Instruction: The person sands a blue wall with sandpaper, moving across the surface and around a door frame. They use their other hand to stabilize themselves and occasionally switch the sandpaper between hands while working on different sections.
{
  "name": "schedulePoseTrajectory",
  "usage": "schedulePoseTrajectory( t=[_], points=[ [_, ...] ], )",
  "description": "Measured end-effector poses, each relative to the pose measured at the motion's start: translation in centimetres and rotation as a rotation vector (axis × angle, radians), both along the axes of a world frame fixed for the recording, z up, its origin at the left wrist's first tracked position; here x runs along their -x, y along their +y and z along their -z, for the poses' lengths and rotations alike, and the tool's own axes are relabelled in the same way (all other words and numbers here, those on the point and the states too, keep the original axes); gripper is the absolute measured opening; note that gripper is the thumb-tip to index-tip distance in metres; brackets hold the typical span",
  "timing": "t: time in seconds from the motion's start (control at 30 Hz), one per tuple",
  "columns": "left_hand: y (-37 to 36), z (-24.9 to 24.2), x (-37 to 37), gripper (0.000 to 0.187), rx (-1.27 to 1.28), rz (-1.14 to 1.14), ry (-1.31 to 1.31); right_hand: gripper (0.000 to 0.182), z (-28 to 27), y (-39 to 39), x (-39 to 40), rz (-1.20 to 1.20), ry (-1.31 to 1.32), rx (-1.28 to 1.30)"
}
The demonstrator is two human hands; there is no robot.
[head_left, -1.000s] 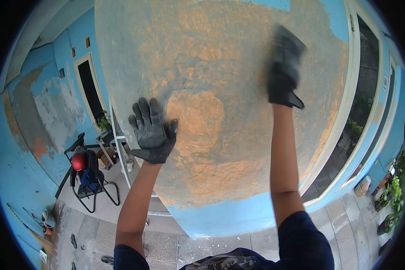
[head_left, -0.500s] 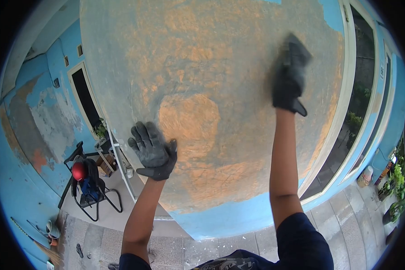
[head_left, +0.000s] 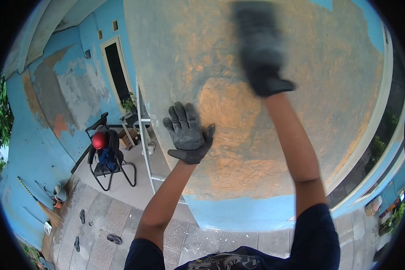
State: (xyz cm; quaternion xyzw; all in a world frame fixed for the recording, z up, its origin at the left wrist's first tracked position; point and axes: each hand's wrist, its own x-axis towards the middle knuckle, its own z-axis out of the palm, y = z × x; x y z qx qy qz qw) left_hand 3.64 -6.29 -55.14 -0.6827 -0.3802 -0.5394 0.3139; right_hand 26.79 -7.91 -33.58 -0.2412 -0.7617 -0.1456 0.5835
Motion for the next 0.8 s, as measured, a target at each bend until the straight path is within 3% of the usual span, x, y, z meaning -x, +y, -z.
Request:
schedulePoseTrajectory(
  t=[0.13,0.2,0.27,0.33,0.43,0.53,0.6,0.67,0.77,0.8],
  points=[
    [-0.3,2.6,-0.1,0.096,0.066,-0.013,0.033,0.038,2.0,3.8,10.2,-0.754,0.267,0.365],
    [-0.6,4.2,-0.3,0.097,0.106,0.001,0.047,0.026,-1.4,4.3,8.5,-0.048,0.034,-0.202],
    [-1.1,4.9,-0.5,0.098,0.138,0.005,0.045,0.017,-5.3,4.2,6.1,0.859,-0.276,-0.826],
    [-1.3,4.8,-0.5,0.098,0.195,-0.012,0.045,0.016,-5.0,4.5,9.2,0.797,-0.286,-0.773],
    [-1.9,4.5,-0.4,0.099,0.291,0.009,0.049,0.037,0.2,3.6,14.0,0.653,-0.713,-0.922],
    [-1.1,5.6,-0.4,0.099,0.203,0.023,0.034,0.036,-2.6,3.9,14.9,0.601,-0.532,-1.041],
    [-1.0,5.9,-0.4,0.098,0.158,-0.002,0.050,0.027,-6.7,4.6,13.6,0.701,-0.304,-0.999],
    [-0.9,6.2,-0.7,0.098,0.143,0.010,0.029,0.018,-6.7,4.7,14.1,0.692,-0.166,-0.925],
    [-1.5,5.9,-0.7,0.097,0.182,0.037,0.022,0.031,3.2,4.0,17.1,0.468,-0.950,-0.776],
    [-1.6,5.5,-0.7,0.097,0.232,0.057,0.005,0.031,2.9,4.0,17.1,0.463,-0.948,-0.785]
  ],
)
